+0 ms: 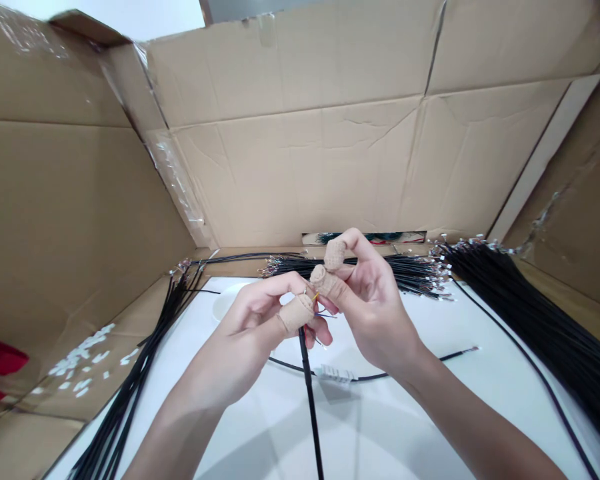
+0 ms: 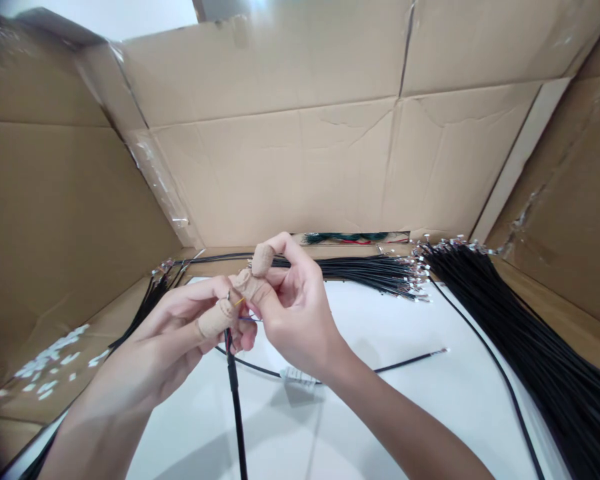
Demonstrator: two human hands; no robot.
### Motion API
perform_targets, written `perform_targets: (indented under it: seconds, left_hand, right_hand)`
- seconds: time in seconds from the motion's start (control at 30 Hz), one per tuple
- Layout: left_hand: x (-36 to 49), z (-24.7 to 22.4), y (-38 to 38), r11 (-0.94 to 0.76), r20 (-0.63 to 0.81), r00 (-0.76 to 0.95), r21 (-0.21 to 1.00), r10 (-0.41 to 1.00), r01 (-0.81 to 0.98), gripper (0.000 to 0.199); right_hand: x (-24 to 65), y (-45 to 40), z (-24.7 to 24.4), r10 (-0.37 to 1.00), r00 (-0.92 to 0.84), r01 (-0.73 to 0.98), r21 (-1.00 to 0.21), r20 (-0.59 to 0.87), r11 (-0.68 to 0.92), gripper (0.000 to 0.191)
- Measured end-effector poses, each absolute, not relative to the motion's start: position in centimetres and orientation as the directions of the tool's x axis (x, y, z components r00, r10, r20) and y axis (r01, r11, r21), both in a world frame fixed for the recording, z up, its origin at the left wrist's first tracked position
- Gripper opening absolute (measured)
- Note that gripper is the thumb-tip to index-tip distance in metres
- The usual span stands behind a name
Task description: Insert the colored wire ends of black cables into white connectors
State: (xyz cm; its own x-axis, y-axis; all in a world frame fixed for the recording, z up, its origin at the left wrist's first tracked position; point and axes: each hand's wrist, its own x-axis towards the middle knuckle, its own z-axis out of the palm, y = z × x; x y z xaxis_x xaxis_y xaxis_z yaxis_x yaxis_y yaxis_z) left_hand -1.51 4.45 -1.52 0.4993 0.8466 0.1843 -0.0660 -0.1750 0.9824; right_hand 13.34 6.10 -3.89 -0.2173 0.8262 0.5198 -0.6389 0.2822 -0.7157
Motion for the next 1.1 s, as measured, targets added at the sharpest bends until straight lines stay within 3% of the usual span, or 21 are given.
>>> perform_targets:
  seconds: [0.2, 0.53, 0.63, 0.83, 1.1]
  left_hand:
    - [-1.2, -0.8, 3.8, -0.267, 0.227, 0.488, 0.963, 0.843, 0.013, 0.024]
    - [0.0, -1.7, 2.7, -0.487, 0.364, 0.409, 0.836, 0.837, 0.252, 0.019]
    - [0.1, -2.6, 2.5, -0.509, 0.414, 0.331, 0.81, 0.848, 0.292, 0.01]
    - [0.8, -2.4, 2.7, -0.603, 0.521, 0.304, 0.701, 0.798, 0.381, 0.012]
    - [0.9, -3.7, 2.7, -0.678, 0.593, 0.328, 0.648, 0.735, 0.347, 0.021]
  right_hand:
    - [14.9, 5.4, -3.5, 0.847, -0.306, -0.647, -0.747, 0.435, 0.15, 0.031]
    - [16.6, 4.0, -4.4, 0.825, -0.289, -0.625, -0.748, 0.485, 0.221, 0.018]
    - [16.8, 3.6, -4.4, 0.848, -0.275, -0.596, -0.772, 0.453, 0.219, 0.016]
    - [17.3, 3.7, -4.2, 0.875, -0.292, -0.567, -0.807, 0.385, 0.166, 0.016]
    - [17.6, 3.5, -4.7, 0.874, -0.329, -0.501, -0.851, 0.358, 0.16, 0.017]
